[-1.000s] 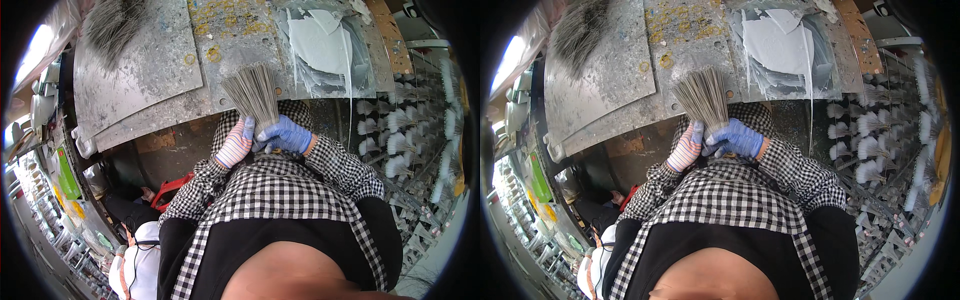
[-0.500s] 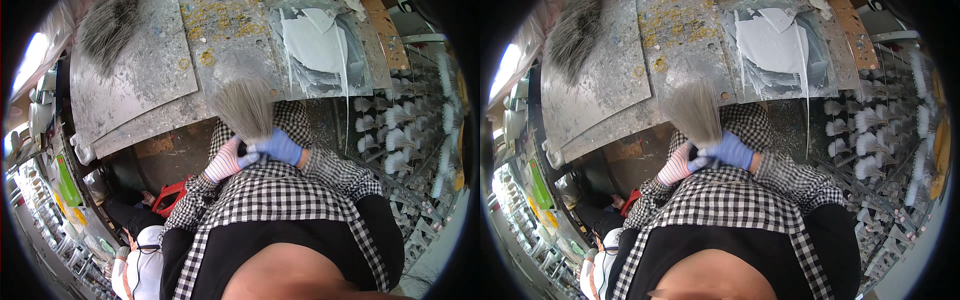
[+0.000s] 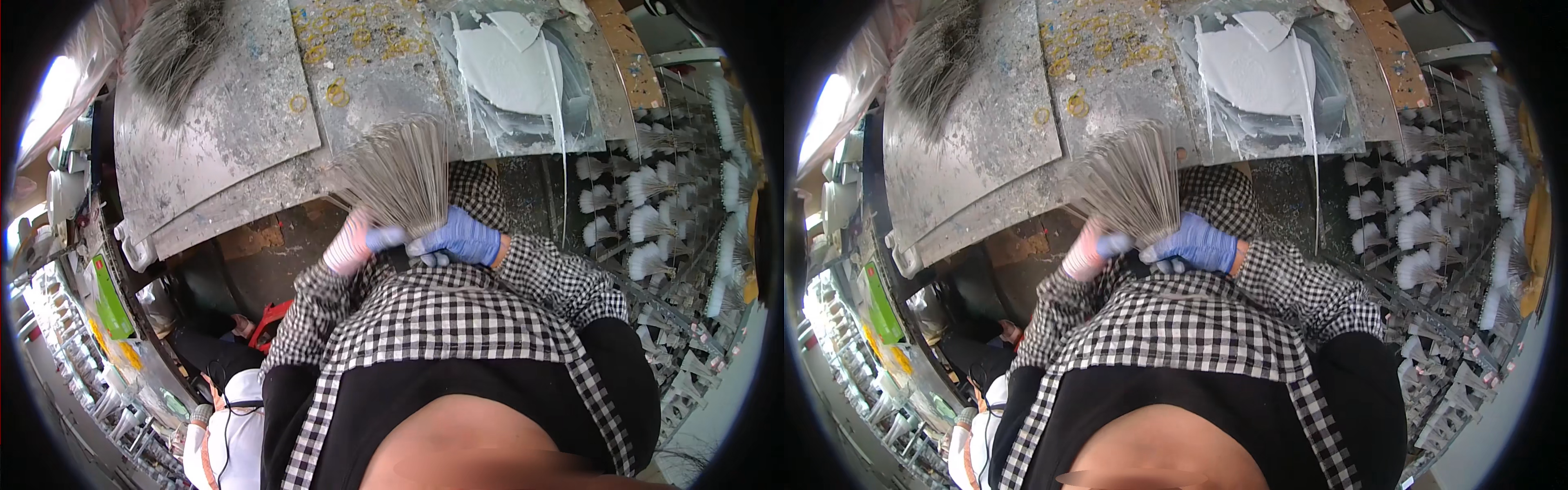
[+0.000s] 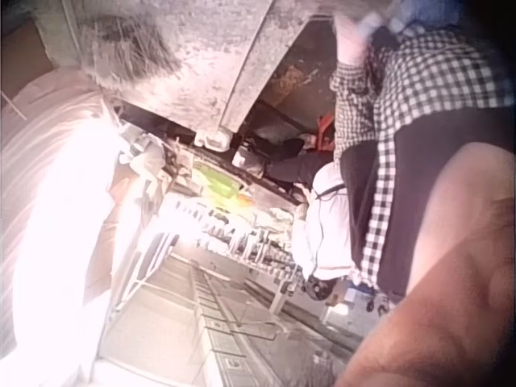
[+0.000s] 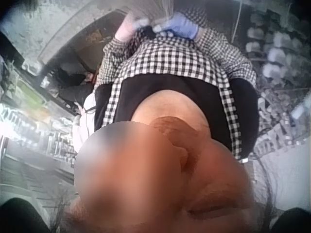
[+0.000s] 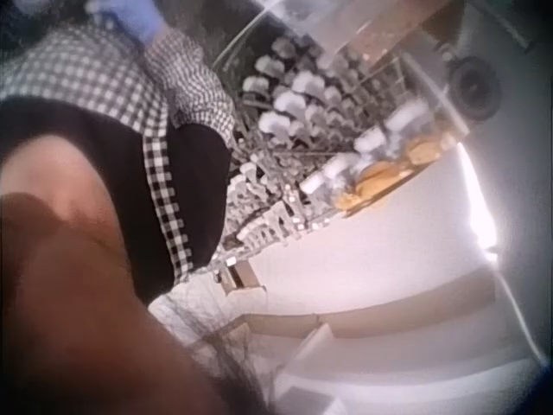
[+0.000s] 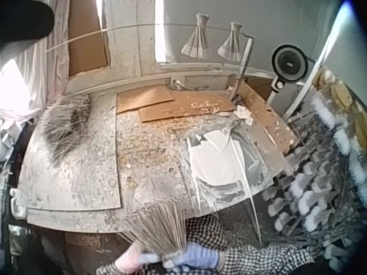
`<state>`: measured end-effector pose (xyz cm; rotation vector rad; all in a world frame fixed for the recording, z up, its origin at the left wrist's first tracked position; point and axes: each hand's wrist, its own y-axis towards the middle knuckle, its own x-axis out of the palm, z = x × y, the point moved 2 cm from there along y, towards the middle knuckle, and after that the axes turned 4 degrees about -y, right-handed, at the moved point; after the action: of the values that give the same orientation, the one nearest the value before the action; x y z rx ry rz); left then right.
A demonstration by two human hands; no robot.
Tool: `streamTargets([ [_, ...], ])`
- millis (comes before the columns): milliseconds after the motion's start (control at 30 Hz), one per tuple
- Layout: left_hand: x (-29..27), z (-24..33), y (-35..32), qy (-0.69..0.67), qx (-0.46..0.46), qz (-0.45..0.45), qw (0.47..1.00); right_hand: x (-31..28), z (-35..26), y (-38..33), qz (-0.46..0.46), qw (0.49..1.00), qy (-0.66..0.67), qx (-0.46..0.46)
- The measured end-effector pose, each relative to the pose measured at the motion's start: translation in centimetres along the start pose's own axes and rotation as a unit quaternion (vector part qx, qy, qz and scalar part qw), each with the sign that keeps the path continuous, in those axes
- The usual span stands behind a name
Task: The person is bundles together long grey bristles, secures them with a band, and dips the end into a white liquid adhesive/sealant to assemble industrial brushes.
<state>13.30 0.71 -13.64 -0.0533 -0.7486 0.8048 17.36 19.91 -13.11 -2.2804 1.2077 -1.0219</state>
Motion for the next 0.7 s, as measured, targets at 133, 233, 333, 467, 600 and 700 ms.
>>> streamTargets([
  [133,2.6,5.1,2.7,-0.128,0.138,-0.034,0.982,-0.1,0.9,1.7,-0.084,0.988,-0.122,-0.051],
  [233,7.0,8.1,1.5,-0.1,0.138,-0.065,0.983,0.9,-3.4,0.9,-0.065,0.931,-0.251,-0.258],
  [333,8.5,10.6,1.1,0.085,0.187,0.028,0.978,0.0,-6.9,0.9,-0.079,0.929,-0.174,-0.315],
  [467,9.2,13.4,1.3,0.31,0.407,0.062,0.857,-3.1,-13.1,1.3,0.143,0.657,-0.576,-0.465],
  [600,6.9,12.3,3.6,0.144,0.474,0.037,0.868,-4.5,-14.1,2.1,0.206,0.635,-0.602,-0.437],
  [700,0.5,9.4,7.6,0.357,0.351,0.206,0.841,-5.1,-12.2,4.5,0.259,0.688,-0.566,-0.373],
])
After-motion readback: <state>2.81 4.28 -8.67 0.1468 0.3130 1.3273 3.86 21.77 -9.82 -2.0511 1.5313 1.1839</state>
